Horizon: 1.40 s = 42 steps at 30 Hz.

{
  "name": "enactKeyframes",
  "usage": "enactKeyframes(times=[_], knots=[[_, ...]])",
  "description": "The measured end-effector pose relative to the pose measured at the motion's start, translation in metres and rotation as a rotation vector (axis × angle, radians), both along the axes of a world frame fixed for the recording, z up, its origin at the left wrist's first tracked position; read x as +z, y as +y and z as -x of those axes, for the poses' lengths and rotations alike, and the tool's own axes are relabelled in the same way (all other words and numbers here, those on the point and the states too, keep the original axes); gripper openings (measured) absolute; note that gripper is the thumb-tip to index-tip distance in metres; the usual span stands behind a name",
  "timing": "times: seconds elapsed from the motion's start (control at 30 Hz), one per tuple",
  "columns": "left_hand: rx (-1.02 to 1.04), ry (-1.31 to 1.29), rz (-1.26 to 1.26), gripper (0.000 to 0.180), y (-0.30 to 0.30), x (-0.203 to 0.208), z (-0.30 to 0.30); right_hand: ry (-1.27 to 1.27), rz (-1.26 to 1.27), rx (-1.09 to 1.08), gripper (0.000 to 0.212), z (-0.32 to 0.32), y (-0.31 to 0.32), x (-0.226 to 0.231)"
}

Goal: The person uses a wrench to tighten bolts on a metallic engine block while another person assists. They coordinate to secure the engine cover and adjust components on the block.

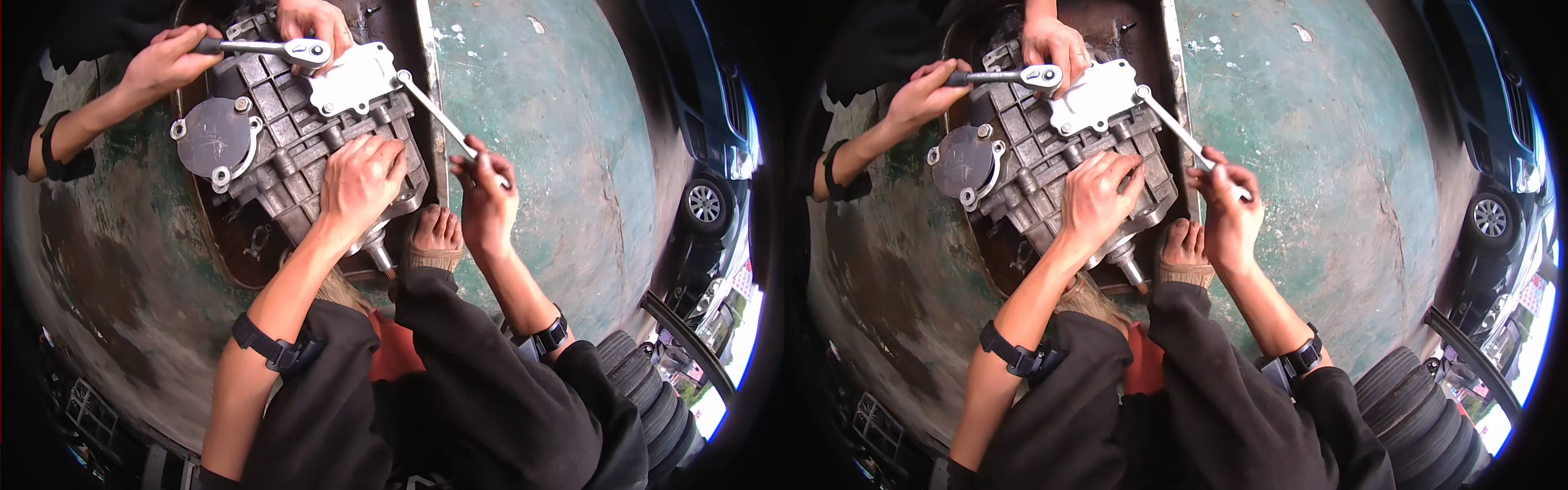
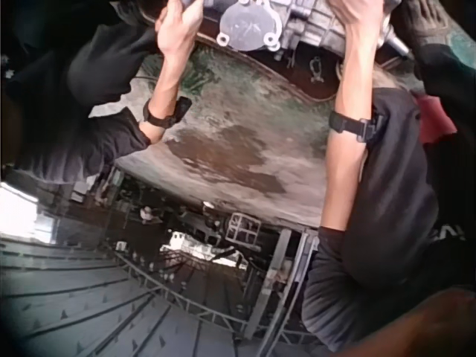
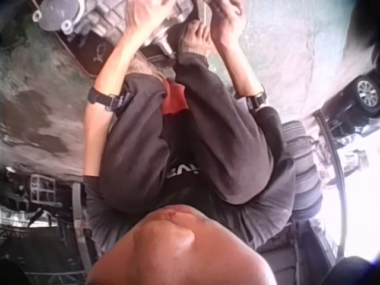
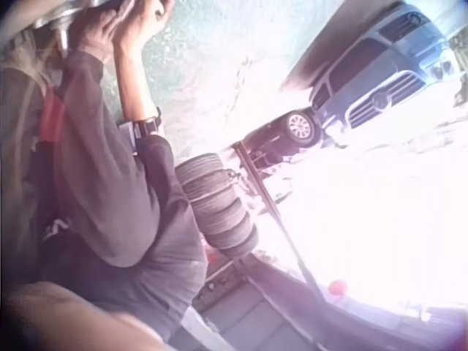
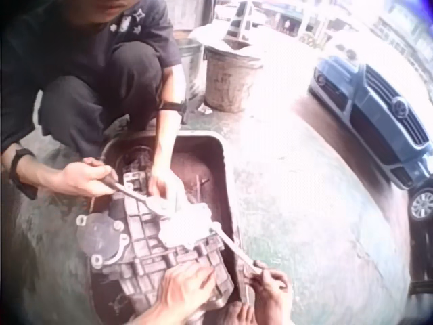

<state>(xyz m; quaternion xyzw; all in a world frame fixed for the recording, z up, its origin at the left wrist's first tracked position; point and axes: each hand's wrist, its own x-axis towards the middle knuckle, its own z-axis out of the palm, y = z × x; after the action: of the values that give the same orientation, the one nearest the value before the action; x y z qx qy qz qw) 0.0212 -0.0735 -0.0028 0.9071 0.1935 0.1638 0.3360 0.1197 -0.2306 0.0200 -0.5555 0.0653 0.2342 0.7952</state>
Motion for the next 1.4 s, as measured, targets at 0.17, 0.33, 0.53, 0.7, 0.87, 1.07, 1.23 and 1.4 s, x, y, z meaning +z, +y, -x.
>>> enactKeyframes(times=[0.17,0.33,0.53,0.7,0.87,1.07,1.23,1.4], knots=[[0.004,0.001,-0.021,0.013,-0.001,-0.004,0.001,0.378,0.063,-0.192,0.015,-0.111,0.017,-0.040],[0.009,-0.002,-0.017,0.013,-0.001,-0.004,0.000,0.241,0.545,0.275,0.011,-0.228,0.105,-0.060],[0.013,-0.019,-0.036,0.011,-0.001,-0.001,-0.003,-0.302,0.923,0.738,0.017,-0.219,0.191,-0.047],[0.024,-0.023,-0.031,0.009,-0.002,0.000,-0.005,-0.532,0.876,0.811,0.019,-0.175,0.221,-0.031],[0.010,-0.008,-0.044,0.009,-0.001,0.002,-0.005,-0.633,0.850,0.821,0.020,-0.142,0.241,-0.012],[0.001,-0.005,-0.055,0.009,-0.001,0.002,-0.007,-0.722,0.843,0.819,0.022,-0.120,0.260,0.005],[0.013,0.005,-0.050,0.009,-0.002,0.002,-0.006,-0.802,0.845,0.812,0.024,-0.103,0.270,0.019],[0.000,-0.015,-0.058,0.009,-0.001,0.002,-0.006,-0.884,0.842,0.806,0.026,-0.087,0.275,0.035]])
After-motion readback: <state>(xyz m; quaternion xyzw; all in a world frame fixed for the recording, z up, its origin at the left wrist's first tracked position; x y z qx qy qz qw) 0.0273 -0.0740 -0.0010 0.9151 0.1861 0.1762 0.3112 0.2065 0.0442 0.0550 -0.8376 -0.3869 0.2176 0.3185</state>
